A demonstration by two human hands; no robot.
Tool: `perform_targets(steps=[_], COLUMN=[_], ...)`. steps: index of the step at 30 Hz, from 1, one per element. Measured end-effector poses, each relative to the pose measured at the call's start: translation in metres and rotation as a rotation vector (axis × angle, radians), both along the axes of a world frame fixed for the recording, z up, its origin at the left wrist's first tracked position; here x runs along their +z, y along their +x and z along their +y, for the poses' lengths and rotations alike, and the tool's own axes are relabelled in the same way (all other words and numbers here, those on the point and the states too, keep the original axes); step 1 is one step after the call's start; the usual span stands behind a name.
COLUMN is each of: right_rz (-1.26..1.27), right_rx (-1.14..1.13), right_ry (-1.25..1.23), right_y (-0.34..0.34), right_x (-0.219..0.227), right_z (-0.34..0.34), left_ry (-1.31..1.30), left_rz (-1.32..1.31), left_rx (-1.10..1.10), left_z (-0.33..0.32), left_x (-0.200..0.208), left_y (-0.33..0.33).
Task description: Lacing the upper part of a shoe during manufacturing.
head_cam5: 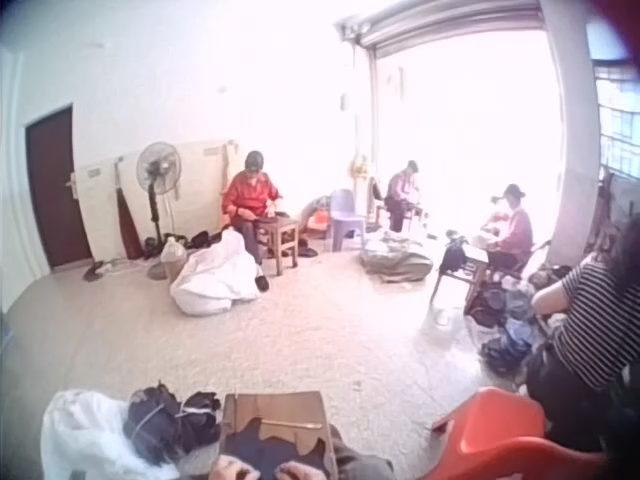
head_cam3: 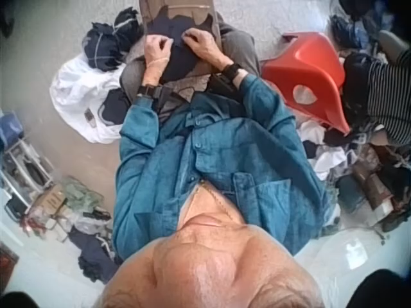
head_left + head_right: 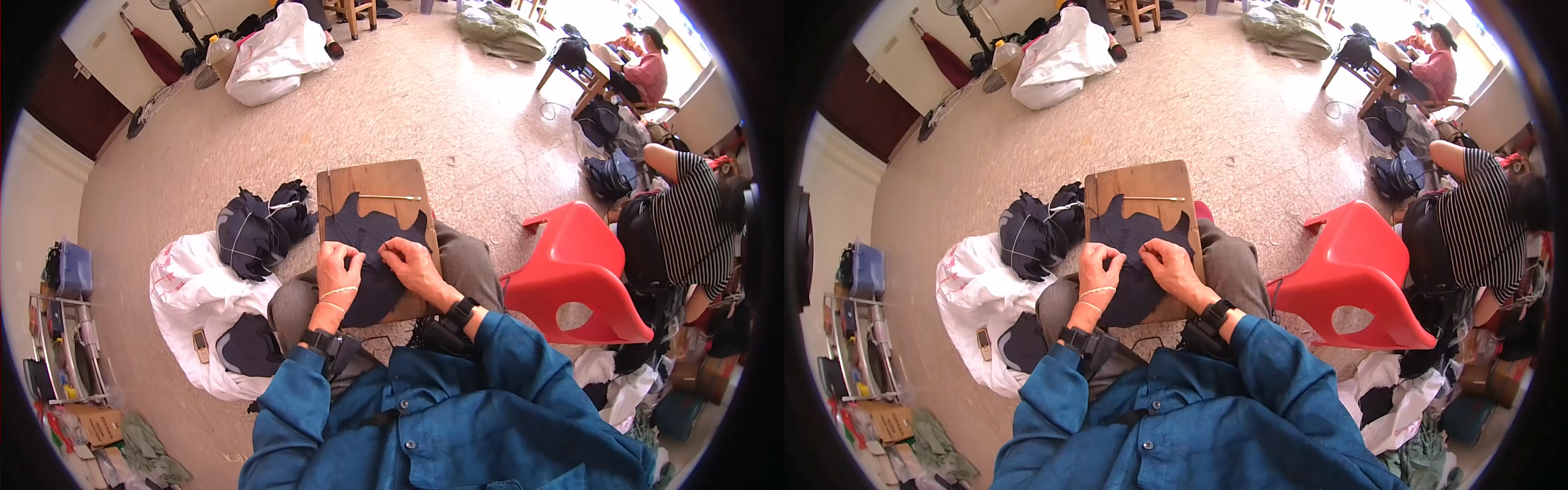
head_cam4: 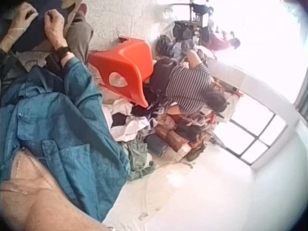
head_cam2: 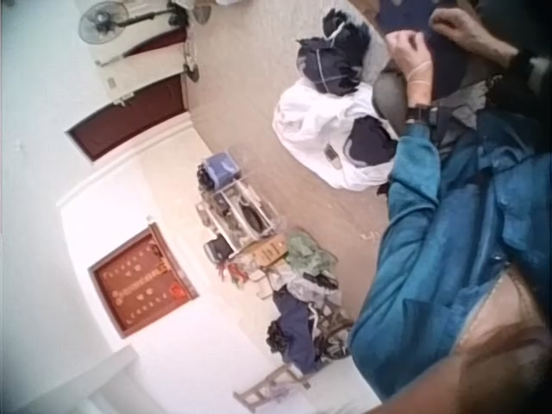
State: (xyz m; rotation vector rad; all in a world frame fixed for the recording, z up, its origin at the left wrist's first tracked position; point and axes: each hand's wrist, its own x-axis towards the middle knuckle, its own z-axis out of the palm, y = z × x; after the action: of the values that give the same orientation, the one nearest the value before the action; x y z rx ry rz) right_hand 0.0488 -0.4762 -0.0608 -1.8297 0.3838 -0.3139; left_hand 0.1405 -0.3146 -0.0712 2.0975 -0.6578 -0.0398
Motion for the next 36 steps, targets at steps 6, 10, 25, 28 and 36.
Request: perform_targets(steps=[6, 10, 25, 28, 36], right_rz=[-0.033, -0.111, -0.134, 0.024, 0.127], right_rx=[0.149, 0.163, 0.112, 0.073, 0.092], right_ry=[0.122, -0.184, -0.268, 0.056, 0.309], right_y=[0.007, 0.012, 0.004, 0.002, 0.002], right_x=[0.014, -0.002, -0.007, -0.009, 0.000], right_z=[0.004, 0.010, 0.012, 0.007, 0.002], left_ry=[0.062, -0.155, -0.294, -0.303, -0.249], left_rz=[-0.197, -0.032, 0.583, 0.628, 0.651], left_rx=[-0.170, 0.042, 0.051, 0.068, 0.039], left_z=[-0.009, 0.002, 0.000, 0.000, 0.009], left_x=[0.014, 0.002, 0.009, 0.010, -0.001], left_y=[-0.014, -0.004, 0.004, 0.006, 0.006])
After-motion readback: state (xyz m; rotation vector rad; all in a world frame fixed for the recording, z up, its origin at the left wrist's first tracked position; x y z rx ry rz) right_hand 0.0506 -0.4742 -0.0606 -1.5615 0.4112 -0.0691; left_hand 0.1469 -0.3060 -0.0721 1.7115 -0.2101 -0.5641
